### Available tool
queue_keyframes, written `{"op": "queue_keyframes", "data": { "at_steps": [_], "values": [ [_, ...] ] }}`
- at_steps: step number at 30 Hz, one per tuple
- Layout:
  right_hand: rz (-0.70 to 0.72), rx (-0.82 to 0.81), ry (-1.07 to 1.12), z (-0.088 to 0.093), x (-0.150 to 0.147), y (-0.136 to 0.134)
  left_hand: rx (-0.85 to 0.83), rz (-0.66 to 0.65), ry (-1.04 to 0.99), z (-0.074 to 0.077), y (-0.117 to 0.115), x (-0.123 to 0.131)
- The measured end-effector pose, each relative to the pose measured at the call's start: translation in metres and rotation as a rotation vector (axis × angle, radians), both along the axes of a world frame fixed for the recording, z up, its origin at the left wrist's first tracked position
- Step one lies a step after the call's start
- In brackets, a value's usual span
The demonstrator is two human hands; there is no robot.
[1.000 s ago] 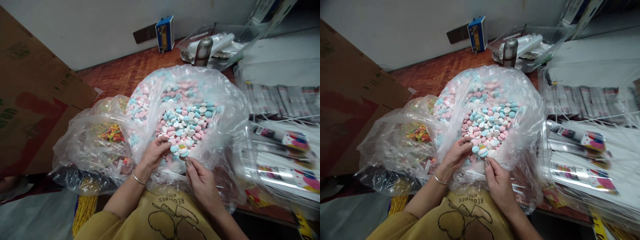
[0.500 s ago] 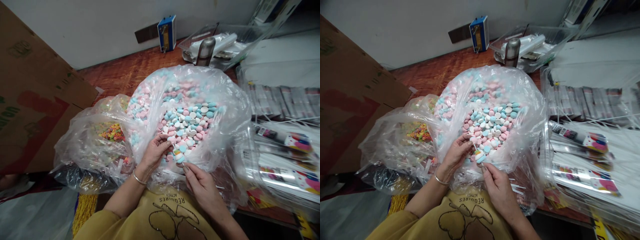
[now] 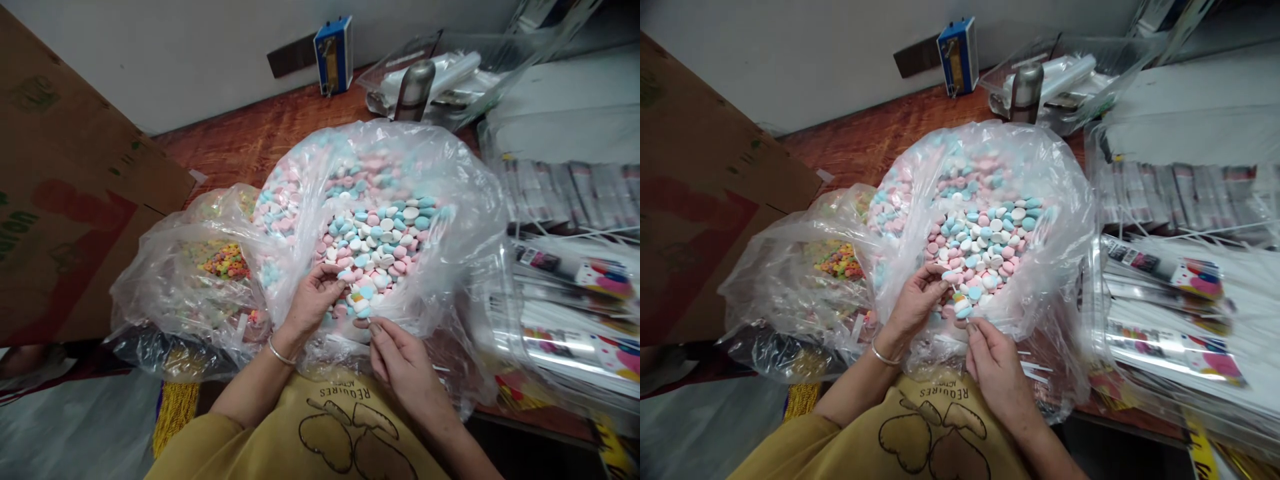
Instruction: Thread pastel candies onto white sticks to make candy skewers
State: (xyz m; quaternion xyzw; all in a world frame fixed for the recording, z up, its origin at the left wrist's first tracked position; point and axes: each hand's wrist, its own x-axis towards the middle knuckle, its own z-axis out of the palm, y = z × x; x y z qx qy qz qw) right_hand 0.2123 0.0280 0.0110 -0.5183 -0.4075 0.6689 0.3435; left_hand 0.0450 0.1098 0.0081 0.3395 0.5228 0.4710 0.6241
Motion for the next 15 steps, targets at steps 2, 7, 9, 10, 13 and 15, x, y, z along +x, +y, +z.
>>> {"op": "queue_keyframes", "data": {
  "at_steps": [2,7,9,10,13,15],
  "values": [
    [-0.012,-0.009,0.022,-0.0005,-0.0021,-0.0006,0.015,-0.001,0.009,-0.0003,-0.0006,0.001],
    [-0.039,-0.03,0.074,-0.0031,-0.0077,-0.002,0.026,-0.019,0.057,-0.0012,-0.0016,0.0027],
    [-0.045,-0.032,0.079,-0.0028,-0.009,-0.0017,0.031,-0.024,0.075,-0.0018,-0.0013,0.0027],
    [-0.044,-0.034,0.082,-0.0021,-0.0093,-0.0014,0.04,-0.026,0.081,-0.0021,-0.0011,0.0027],
    [-0.04,-0.044,0.09,0.0013,-0.01,0.0002,0.093,-0.03,0.091,-0.0024,-0.0003,0.0026],
    [-0.038,-0.051,0.097,0.0039,-0.0107,0.0017,0.126,-0.034,0.117,-0.0023,-0.0004,0.0028]
  ]
}}
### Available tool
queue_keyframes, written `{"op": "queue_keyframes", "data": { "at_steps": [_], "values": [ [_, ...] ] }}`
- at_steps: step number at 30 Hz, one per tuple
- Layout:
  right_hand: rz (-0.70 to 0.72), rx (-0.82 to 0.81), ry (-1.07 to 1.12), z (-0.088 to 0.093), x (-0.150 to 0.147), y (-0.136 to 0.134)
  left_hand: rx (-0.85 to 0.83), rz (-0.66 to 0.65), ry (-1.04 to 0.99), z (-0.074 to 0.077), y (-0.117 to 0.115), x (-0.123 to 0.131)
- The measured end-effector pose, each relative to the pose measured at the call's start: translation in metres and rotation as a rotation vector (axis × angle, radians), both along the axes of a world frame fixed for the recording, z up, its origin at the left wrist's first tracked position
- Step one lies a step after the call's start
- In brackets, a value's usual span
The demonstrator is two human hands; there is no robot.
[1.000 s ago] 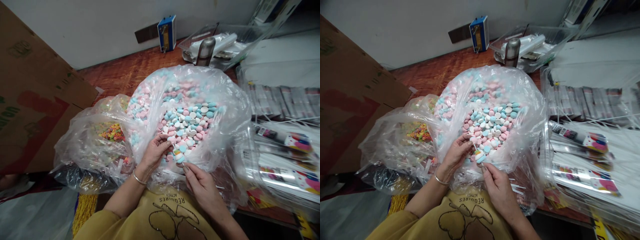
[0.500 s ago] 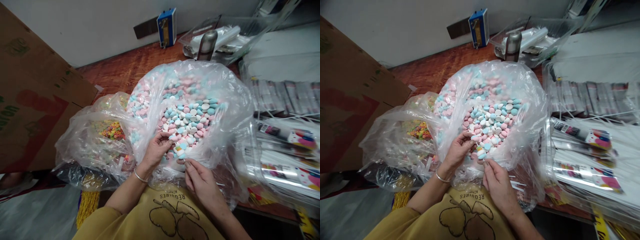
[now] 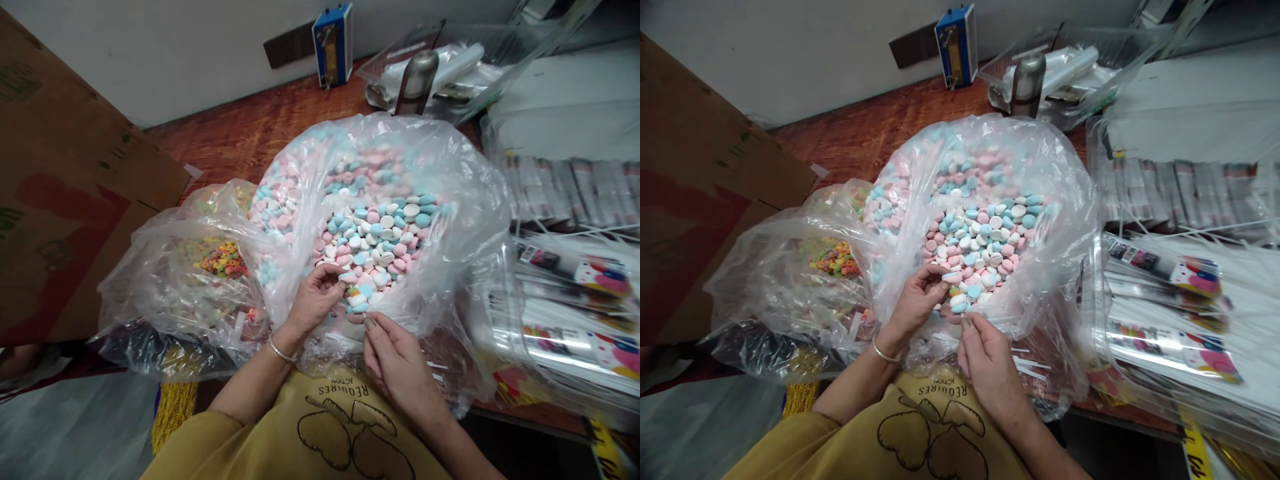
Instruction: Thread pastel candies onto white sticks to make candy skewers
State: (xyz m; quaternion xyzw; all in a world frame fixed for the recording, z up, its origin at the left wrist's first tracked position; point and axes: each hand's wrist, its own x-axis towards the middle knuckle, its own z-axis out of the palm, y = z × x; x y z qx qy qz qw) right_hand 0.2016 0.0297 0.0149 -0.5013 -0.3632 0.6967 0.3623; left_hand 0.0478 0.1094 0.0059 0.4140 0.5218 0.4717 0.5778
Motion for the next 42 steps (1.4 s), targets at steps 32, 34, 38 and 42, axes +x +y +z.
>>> {"op": "queue_keyframes", "data": {
  "at_steps": [32,34,38,42],
  "values": [
    [0.043,0.167,-0.284,-0.022,-0.014,0.003,0.214,0.316,1.442,-0.005,0.028,-0.219],
    [0.035,0.175,-0.301,-0.023,-0.013,0.004,0.182,0.256,1.467,-0.013,0.035,-0.225],
    [0.01,0.154,-0.299,-0.023,-0.011,0.006,0.159,0.291,1.459,-0.021,0.033,-0.223],
    [0.028,0.136,-0.296,-0.019,-0.011,0.007,0.12,0.411,1.436,-0.017,0.036,-0.228]
  ]
}}
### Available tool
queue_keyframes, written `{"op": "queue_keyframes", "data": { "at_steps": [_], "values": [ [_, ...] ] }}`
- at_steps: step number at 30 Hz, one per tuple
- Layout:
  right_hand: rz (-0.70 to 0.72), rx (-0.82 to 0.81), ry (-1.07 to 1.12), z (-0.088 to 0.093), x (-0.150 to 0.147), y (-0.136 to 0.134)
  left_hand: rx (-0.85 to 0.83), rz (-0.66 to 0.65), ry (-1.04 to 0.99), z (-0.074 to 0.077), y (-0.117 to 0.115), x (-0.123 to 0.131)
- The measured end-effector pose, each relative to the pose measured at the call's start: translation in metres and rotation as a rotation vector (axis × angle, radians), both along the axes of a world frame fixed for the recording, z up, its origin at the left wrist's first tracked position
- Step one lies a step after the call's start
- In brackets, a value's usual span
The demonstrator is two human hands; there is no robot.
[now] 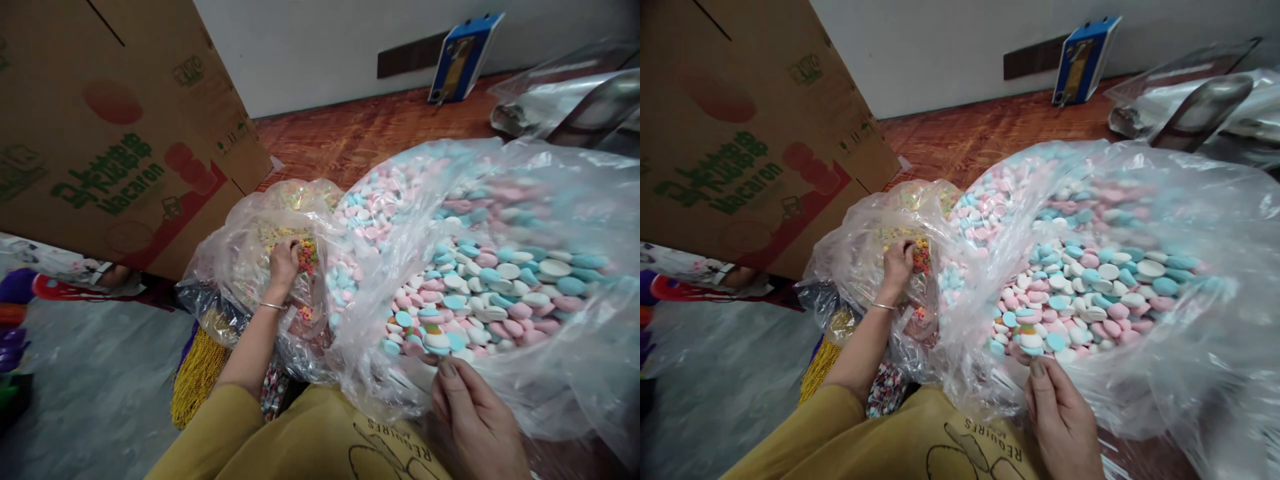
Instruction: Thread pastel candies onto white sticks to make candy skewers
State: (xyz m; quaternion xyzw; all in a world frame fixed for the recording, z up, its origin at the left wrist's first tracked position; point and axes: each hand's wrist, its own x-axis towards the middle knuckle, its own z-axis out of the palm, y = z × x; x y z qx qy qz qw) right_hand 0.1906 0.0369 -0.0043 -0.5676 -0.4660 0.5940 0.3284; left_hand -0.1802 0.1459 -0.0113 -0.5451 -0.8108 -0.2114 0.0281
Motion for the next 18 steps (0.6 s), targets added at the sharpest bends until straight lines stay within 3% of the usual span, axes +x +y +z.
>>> {"op": "queue_keyframes", "data": {
  "at_steps": [9,18],
  "values": [
    [0.009,-0.015,0.027,-0.005,0.0,0.003,-0.089,0.011,-0.047,0.012,0.045,-0.025],
    [0.007,0.012,0.026,-0.006,0.002,0.0,-0.01,0.022,-0.142,0.018,0.03,-0.017]
  ]
}}
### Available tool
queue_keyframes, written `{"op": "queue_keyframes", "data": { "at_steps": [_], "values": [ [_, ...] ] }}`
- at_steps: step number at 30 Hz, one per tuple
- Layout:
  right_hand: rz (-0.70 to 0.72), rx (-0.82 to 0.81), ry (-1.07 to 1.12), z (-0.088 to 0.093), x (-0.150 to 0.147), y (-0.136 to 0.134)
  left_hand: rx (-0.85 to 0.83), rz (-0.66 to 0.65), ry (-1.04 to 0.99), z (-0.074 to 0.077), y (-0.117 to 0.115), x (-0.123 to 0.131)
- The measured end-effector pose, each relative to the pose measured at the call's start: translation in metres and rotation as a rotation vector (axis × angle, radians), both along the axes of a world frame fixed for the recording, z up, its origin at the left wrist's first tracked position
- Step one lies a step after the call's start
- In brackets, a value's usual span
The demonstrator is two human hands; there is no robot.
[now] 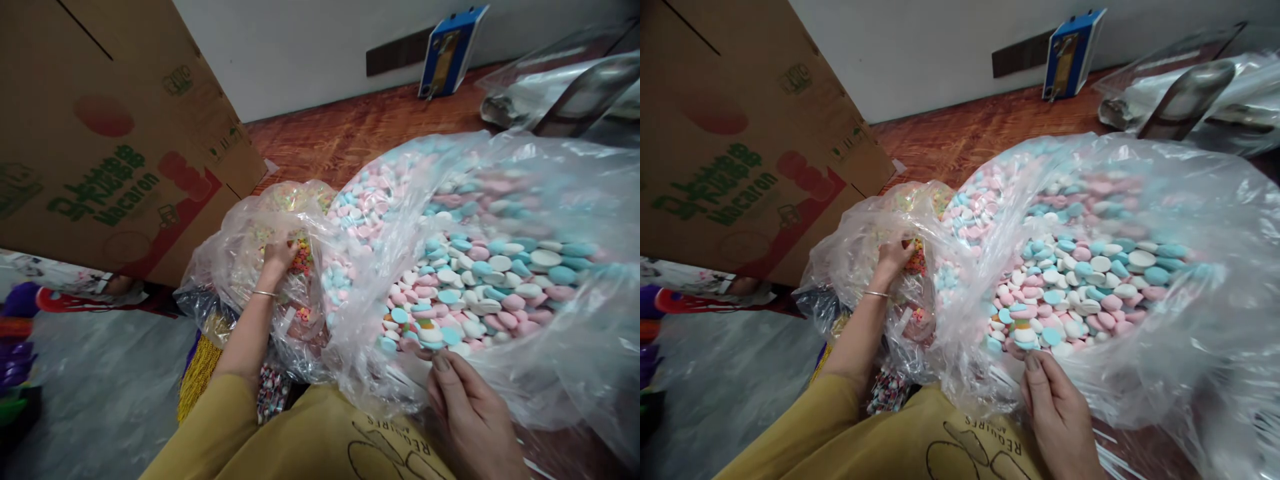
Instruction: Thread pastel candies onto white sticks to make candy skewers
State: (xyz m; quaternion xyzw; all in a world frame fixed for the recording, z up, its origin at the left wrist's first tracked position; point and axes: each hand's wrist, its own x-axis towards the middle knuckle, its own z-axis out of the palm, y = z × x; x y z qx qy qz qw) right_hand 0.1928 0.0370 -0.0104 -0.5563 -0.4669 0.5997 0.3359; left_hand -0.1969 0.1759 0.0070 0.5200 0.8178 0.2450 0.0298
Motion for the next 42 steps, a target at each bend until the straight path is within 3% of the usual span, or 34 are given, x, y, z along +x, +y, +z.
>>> {"op": "queue_keyframes", "data": {
  "at_steps": [3,5,7,9,11,14,19,28,30,35,42],
  "values": [
    [0.014,0.015,0.006,0.0,-0.001,-0.002,0.049,0.0,-0.073,0.005,-0.016,0.013],
    [0.058,0.041,-0.009,0.004,-0.005,-0.002,0.136,-0.028,-0.271,0.012,-0.031,0.03],
    [0.13,0.097,-0.007,0.014,-0.01,-0.002,0.285,-0.069,-0.775,0.021,-0.05,0.055],
    [0.225,0.174,0.01,0.025,-0.018,-0.001,0.237,-0.132,-1.211,0.029,-0.069,0.084],
    [0.315,0.247,0.027,0.035,-0.024,0.0,0.167,-0.154,-1.445,0.034,-0.085,0.112],
    [0.383,0.299,0.025,0.042,-0.029,0.0,0.095,-0.184,-1.624,0.035,-0.096,0.142],
    [0.351,0.313,0.008,0.04,-0.024,0.0,0.088,-0.255,-1.661,0.024,-0.094,0.156],
    [0.258,0.259,0.022,0.031,-0.02,-0.007,0.143,-0.454,-1.338,0.024,-0.093,0.155],
    [0.236,0.225,0.047,0.025,-0.022,-0.011,0.169,-0.415,-1.371,0.023,-0.094,0.159],
    [0.203,0.193,0.087,0.022,-0.025,-0.012,0.125,-0.217,-1.674,0.019,-0.093,0.173],
    [0.224,0.182,0.078,0.031,-0.019,-0.01,0.082,-0.286,-1.716,0.024,-0.089,0.178]
  ]
}}
